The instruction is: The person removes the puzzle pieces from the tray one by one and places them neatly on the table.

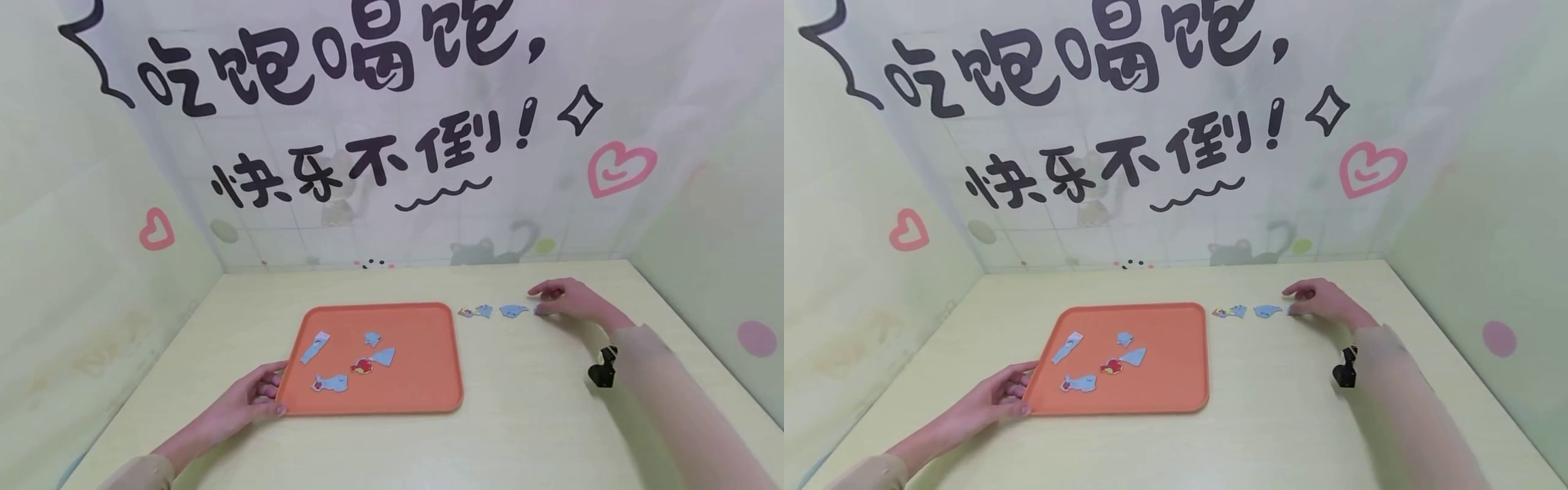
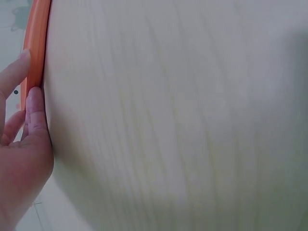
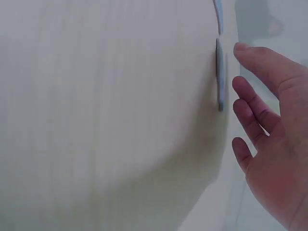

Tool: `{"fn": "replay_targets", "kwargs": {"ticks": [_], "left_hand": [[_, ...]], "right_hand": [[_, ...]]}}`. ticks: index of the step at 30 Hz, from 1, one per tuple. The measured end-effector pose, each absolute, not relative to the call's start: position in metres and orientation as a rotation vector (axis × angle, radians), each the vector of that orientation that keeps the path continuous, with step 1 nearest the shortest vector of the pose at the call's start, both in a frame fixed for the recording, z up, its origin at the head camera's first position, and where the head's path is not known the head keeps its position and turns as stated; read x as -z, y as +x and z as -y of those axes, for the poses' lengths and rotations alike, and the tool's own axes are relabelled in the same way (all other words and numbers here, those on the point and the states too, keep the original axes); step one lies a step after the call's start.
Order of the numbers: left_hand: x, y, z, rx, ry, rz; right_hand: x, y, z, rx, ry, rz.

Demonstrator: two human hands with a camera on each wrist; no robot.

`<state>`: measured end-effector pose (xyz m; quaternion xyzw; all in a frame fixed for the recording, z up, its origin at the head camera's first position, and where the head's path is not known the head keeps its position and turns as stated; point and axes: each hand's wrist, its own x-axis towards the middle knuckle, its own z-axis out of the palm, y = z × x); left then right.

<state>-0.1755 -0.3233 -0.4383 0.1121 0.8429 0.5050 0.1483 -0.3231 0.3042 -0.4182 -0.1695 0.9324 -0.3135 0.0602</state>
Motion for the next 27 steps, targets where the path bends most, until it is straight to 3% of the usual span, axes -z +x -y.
{"fn": "replay_targets", "kwargs": {"ticks": [17,27], "left_hand": [[0.437,-0.176,0.323,-1.462,0.312,-2.418],[0.436,-0.177,0.323,-1.457,0.333,-2.41]], "right_hand": [[0.394,-0.348,-0.193,0.955,-0.79,-2.794],[0.395,-0.338,-0.123,0.87,-0.973,-2.793]]}}
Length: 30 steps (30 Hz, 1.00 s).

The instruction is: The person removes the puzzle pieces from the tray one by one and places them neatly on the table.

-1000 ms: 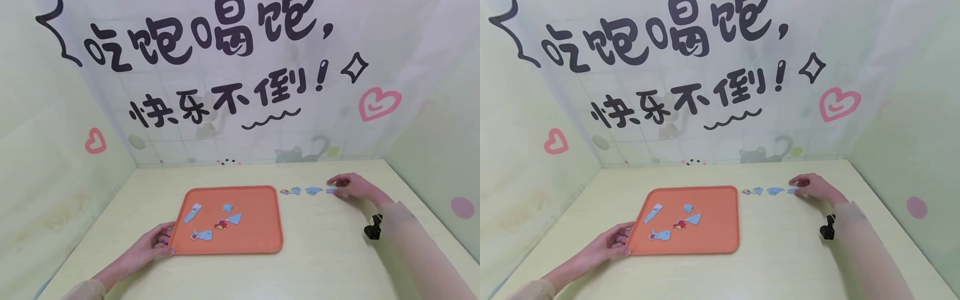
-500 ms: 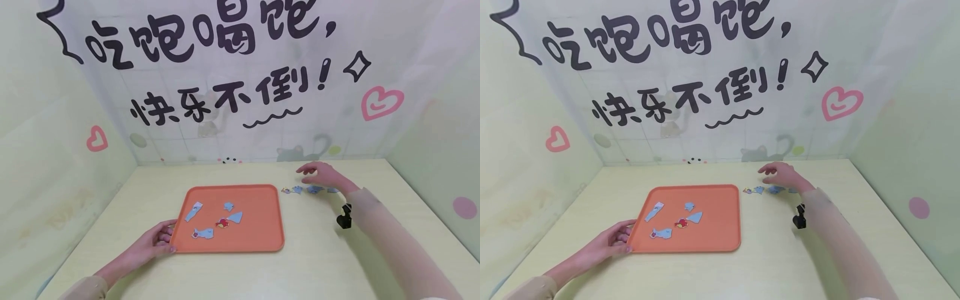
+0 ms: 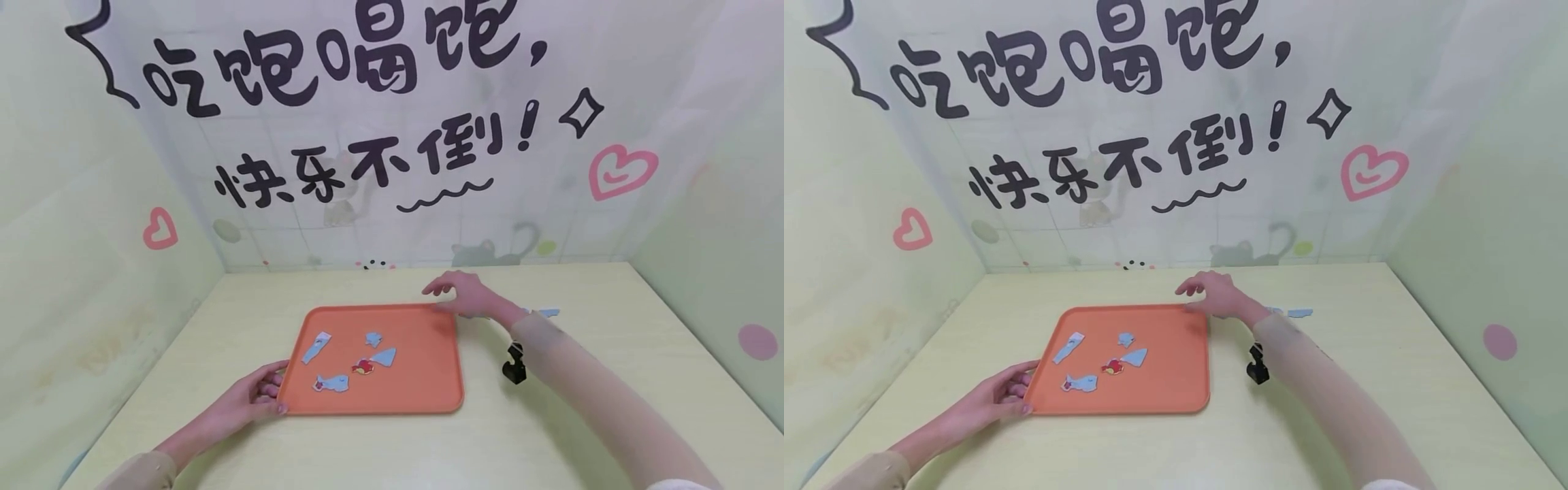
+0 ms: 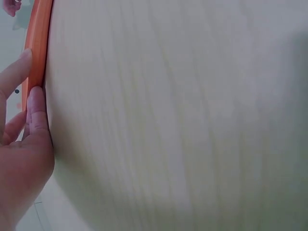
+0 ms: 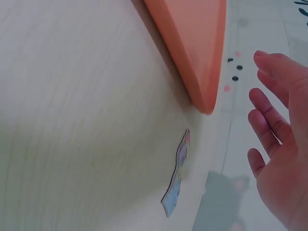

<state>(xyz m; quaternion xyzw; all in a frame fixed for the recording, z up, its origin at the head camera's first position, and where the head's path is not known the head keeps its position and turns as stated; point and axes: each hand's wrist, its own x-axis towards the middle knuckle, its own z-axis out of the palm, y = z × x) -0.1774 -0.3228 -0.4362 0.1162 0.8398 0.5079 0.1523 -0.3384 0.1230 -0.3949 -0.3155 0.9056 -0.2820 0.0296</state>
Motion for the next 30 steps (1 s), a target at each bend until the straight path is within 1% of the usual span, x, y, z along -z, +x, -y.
{"fn": "replay_targets", "kwargs": {"ticks": [6,12,20,30], "left_hand": [[0.438,-0.175,0.324,-1.467,0.333,-2.397],[0.438,-0.177,0.325,-1.472,0.351,-2.397],[0.438,-0.178,0.325,-1.473,0.345,-2.4],[0.436,-0.179,0.324,-1.457,0.339,-2.4]], "right_hand": [[0.398,-0.321,-0.086,0.806,-0.998,-2.752],[0.399,-0.306,-0.062,0.721,-1.063,-2.718],[0.405,-0.297,-0.044,0.648,-1.163,-2.686],[0.407,-0.284,-0.034,0.544,-1.133,-2.659]]}}
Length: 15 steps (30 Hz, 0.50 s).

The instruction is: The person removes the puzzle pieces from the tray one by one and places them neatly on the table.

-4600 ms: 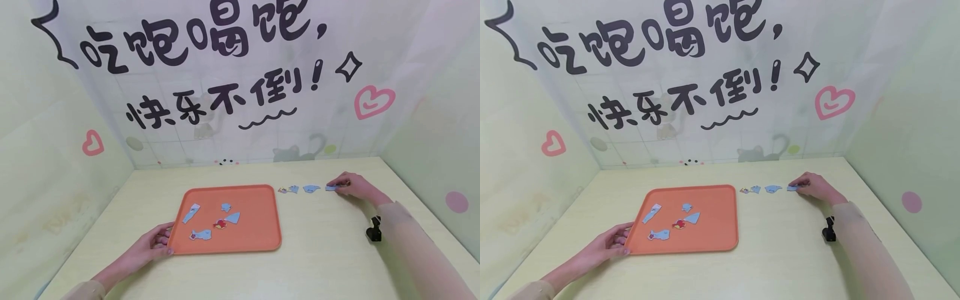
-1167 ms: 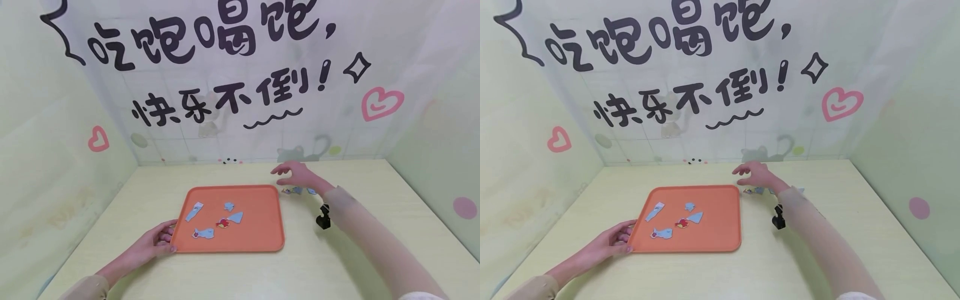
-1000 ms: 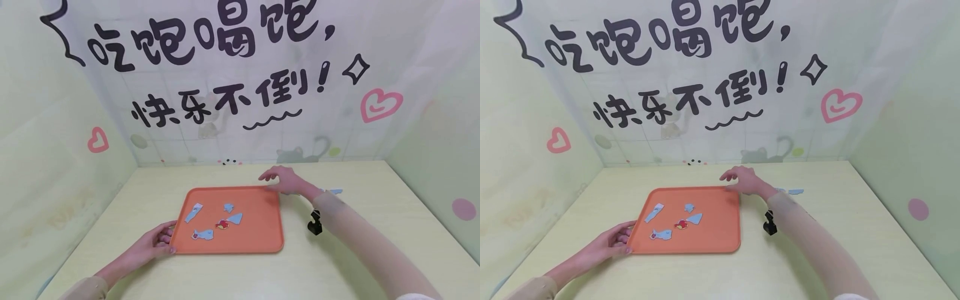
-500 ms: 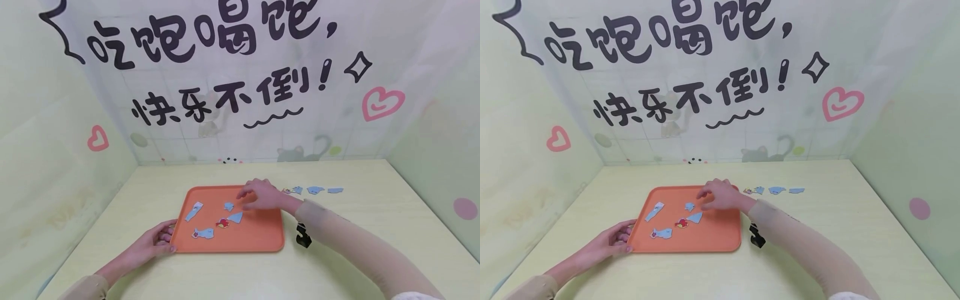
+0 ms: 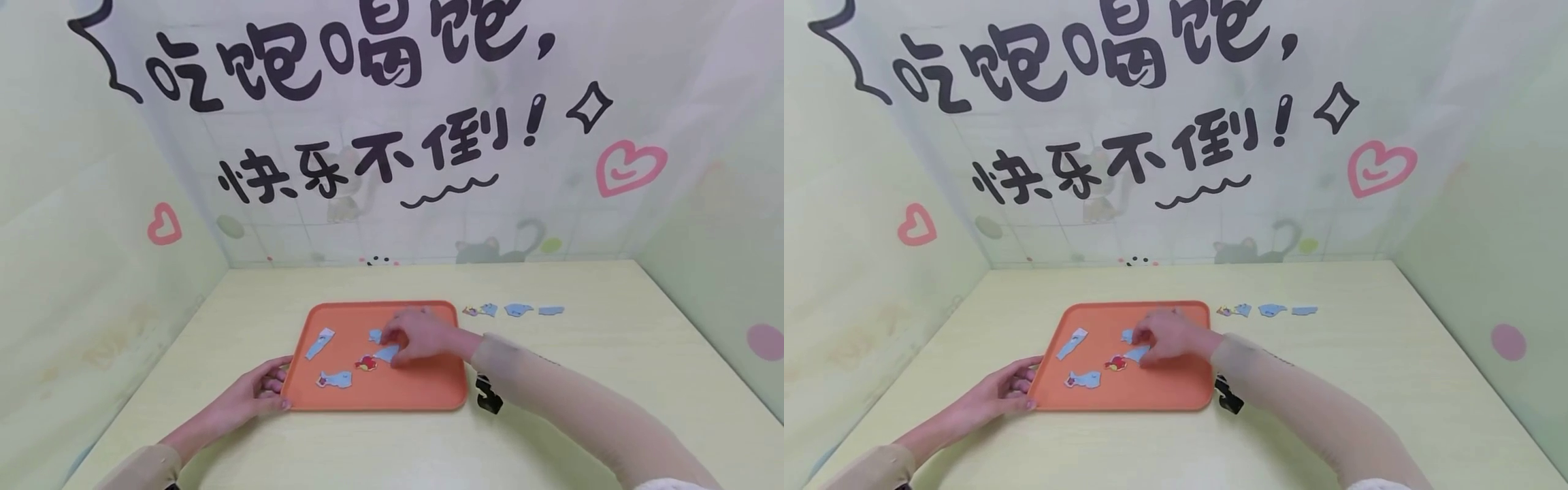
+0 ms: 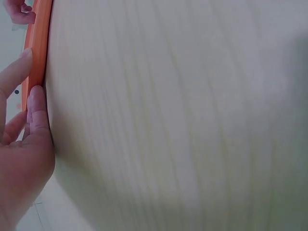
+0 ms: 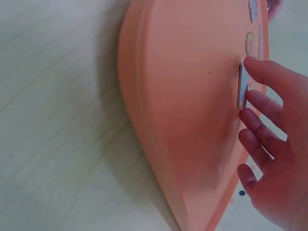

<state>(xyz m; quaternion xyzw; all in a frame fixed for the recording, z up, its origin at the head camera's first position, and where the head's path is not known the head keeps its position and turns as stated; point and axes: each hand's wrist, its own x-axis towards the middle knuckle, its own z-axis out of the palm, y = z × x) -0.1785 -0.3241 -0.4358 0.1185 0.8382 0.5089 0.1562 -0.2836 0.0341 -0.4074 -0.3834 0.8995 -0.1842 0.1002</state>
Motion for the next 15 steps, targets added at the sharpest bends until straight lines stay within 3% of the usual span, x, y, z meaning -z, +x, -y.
{"fn": "replay_targets", "kwargs": {"ticks": [15], "left_hand": [[0.4345,-0.1785,0.3225,-1.459,0.319,-2.398]], "right_hand": [[0.4158,-0.2802,-0.0289,0.604,-1.117,-2.637]]}}
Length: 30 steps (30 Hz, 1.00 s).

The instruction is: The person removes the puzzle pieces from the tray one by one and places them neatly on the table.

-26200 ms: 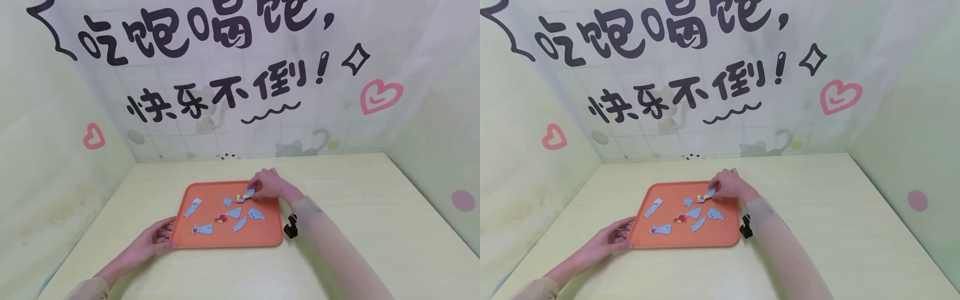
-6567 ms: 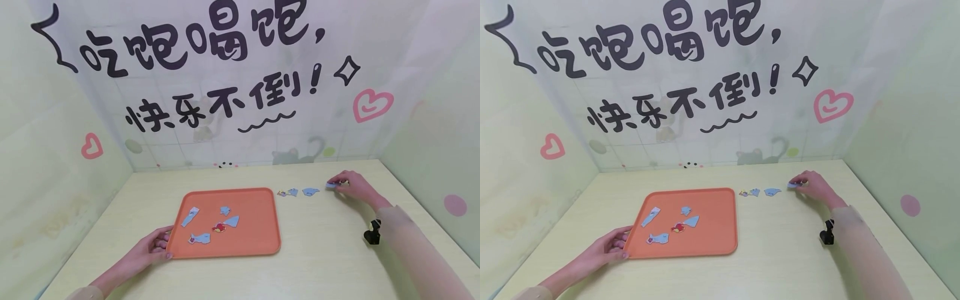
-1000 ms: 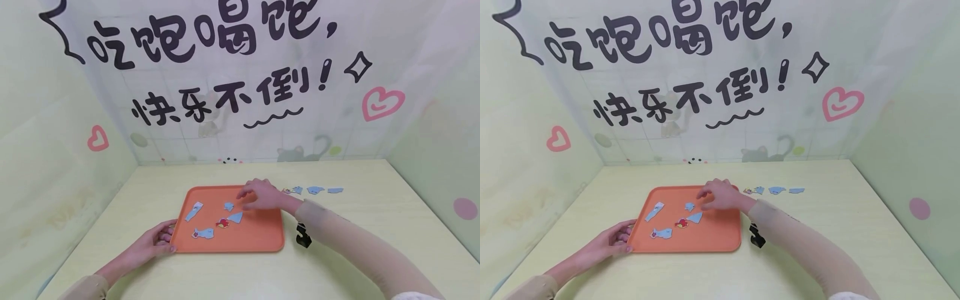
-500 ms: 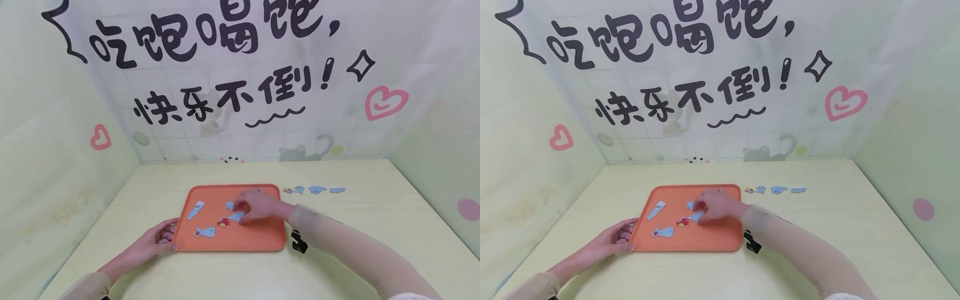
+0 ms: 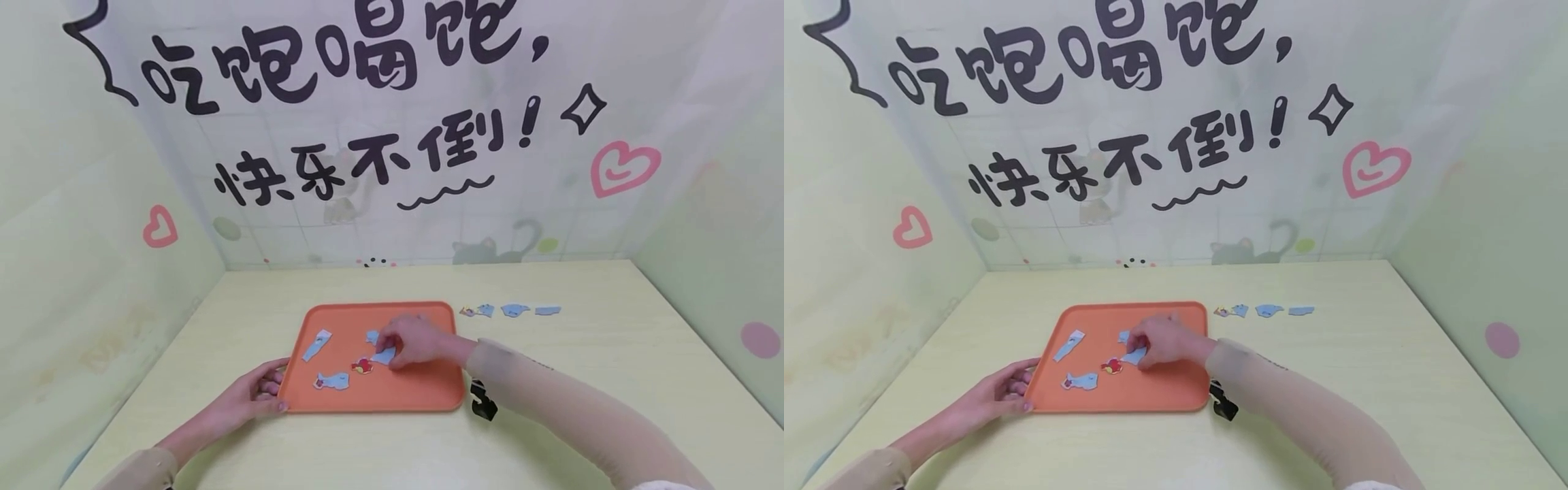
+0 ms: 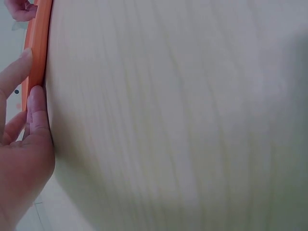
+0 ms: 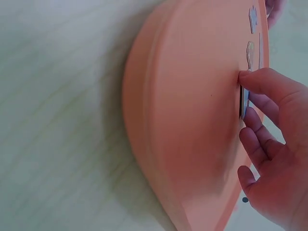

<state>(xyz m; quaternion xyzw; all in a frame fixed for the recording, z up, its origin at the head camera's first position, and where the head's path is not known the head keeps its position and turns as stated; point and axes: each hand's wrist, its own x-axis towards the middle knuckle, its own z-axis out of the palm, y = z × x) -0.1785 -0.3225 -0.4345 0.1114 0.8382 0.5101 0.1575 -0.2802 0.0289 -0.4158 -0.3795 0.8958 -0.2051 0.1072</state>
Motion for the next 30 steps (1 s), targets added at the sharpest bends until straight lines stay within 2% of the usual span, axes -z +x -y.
{"fn": "replay_targets", "kwargs": {"ticks": [13,24,30], "left_hand": [[0.436,-0.179,0.323,-1.438,0.302,-2.414],[0.436,-0.179,0.322,-1.441,0.322,-2.412],[0.438,-0.179,0.322,-1.45,0.327,-2.412]], "right_hand": [[0.406,-0.284,-0.045,0.614,-1.146,-2.68],[0.391,-0.293,-0.085,0.653,-1.05,-2.831],[0.389,-0.295,-0.113,0.743,-1.085,-2.919]]}}
